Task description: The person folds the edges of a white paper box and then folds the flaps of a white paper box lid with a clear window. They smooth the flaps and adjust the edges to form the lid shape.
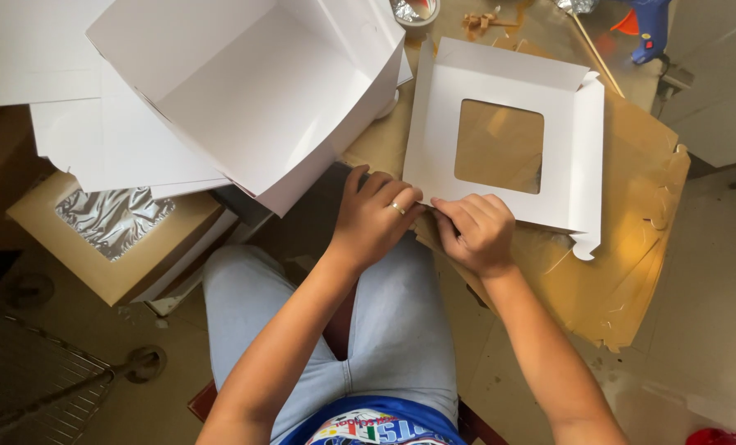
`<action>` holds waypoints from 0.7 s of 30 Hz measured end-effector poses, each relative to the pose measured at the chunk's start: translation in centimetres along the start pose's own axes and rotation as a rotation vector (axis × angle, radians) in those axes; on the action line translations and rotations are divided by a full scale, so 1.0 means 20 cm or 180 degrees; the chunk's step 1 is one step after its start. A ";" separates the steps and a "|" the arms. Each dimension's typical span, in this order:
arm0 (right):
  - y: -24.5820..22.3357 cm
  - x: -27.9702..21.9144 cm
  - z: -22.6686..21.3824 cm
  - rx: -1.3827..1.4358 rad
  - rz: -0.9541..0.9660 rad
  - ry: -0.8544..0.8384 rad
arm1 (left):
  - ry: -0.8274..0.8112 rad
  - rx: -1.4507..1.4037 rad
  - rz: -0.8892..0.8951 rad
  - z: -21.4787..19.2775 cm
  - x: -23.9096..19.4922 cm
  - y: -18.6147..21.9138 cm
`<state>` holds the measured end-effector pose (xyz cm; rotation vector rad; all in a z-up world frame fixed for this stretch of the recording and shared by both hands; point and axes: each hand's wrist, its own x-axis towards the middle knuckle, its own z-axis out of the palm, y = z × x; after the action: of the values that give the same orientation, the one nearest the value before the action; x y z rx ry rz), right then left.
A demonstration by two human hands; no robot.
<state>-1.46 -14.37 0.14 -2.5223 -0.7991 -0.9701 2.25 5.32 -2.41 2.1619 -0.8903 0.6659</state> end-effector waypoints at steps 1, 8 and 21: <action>0.01 0.00 0.00 0.0007 -0.0001 -0.0014 | -0.0001 -0.0003 -0.0015 0.01 0.00 0.00; 0.02 -0.05 0.03 0.0136 0.0120 0.0072 | 0.0187 -0.0187 -0.0146 -0.01 0.02 0.01; 0.07 -0.11 0.07 0.0296 -0.0099 0.0417 | -0.0655 -0.0278 -0.0222 -0.01 0.22 -0.05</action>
<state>-1.18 -15.66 -2.52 -2.3476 -0.8261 -1.0703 5.75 4.25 0.27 2.1990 -0.9272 0.3679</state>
